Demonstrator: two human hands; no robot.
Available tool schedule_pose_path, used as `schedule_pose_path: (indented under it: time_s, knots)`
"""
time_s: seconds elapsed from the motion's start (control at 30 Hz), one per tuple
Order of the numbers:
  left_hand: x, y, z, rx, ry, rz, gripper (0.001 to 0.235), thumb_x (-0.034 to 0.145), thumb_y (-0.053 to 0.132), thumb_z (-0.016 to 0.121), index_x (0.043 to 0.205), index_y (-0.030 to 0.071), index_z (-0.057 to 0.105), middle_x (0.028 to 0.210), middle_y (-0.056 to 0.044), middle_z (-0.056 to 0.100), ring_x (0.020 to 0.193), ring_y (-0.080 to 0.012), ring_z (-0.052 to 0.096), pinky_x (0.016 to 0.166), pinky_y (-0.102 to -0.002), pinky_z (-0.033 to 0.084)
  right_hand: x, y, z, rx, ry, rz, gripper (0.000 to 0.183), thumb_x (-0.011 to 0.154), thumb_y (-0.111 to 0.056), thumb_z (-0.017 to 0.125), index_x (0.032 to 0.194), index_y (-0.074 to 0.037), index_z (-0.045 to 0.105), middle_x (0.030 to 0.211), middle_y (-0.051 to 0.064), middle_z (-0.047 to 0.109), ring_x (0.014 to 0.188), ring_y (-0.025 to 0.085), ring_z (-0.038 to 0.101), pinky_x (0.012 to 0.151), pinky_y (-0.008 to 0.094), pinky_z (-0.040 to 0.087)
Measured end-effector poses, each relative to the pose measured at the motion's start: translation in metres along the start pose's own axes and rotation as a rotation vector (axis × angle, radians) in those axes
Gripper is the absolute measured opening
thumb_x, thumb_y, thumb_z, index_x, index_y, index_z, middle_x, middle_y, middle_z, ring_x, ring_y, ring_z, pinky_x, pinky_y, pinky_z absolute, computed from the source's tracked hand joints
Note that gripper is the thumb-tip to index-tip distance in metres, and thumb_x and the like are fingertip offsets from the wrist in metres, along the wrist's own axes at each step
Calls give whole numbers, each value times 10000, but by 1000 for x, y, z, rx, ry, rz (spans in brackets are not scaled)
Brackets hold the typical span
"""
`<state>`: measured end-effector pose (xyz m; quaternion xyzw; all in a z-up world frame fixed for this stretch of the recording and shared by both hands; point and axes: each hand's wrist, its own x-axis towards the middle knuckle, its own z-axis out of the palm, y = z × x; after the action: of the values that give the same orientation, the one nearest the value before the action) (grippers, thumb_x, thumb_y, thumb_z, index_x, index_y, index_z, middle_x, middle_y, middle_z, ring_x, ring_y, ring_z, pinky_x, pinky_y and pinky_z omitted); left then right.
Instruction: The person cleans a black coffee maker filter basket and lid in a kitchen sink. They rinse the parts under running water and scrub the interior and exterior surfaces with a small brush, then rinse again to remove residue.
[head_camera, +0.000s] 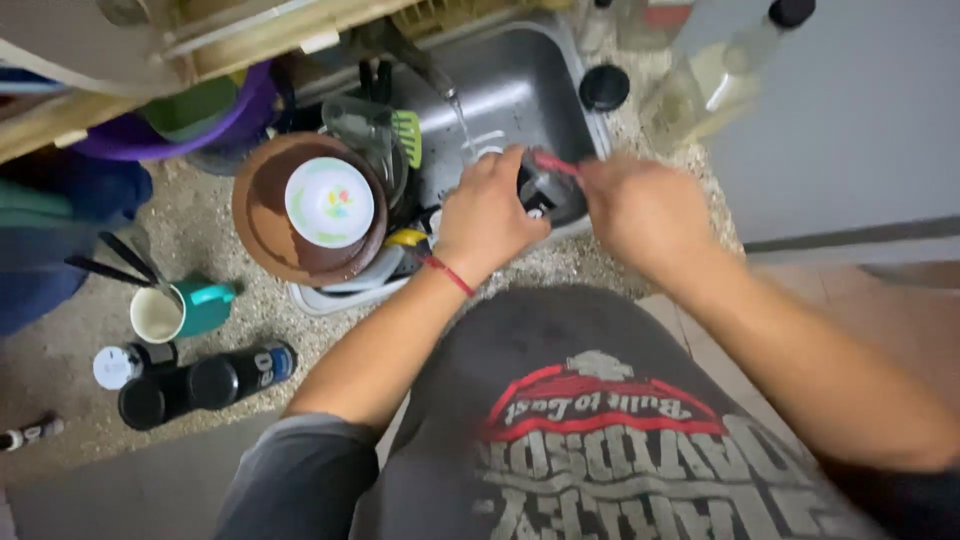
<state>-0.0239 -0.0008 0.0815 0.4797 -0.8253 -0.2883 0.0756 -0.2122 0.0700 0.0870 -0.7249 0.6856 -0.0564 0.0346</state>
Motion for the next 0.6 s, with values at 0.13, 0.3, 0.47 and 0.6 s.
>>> schedule_pose_path:
  time_s: [0.13, 0.3, 0.47, 0.6]
  knots:
    - [11, -6, 19, 163, 103, 61, 769, 658, 396, 761, 1314, 57, 545, 1103, -159, 620, 1047, -386, 631, 753, -603, 550, 16, 15, 13, -7, 29, 3, 196, 981, -264, 538, 1037, -202, 715, 840, 53, 681, 832, 304, 706, 697, 468, 567]
    - [46, -41, 18, -200, 58, -197, 655, 629, 356, 788, 1186, 69, 601, 1069, -165, 665, 1069, -403, 663, 844, -544, 562, -6, 42, 14, 119, 18, 213, 234, 1030, -293, 564, 1185, -198, 712, 929, 100, 712, 905, 347, 706, 761, 505, 567]
    - [81, -82, 34, -638, 138, -682, 537, 544, 340, 722, 1043, 150, 665, 972, -95, 736, 851, -253, 721, 687, -364, 575, -19, 42, 29, 282, -63, 234, 253, 1057, -170, 489, 953, -53, 687, 880, 150, 696, 761, 377, 623, 587, 506, 476]
    - [90, -96, 44, -641, 126, -743, 442, 586, 367, 715, 971, 154, 672, 907, -75, 730, 799, -240, 697, 649, -370, 529, -25, 50, 35, 329, -127, 355, 259, 1061, -217, 484, 982, -84, 691, 866, 127, 690, 785, 366, 613, 606, 492, 452]
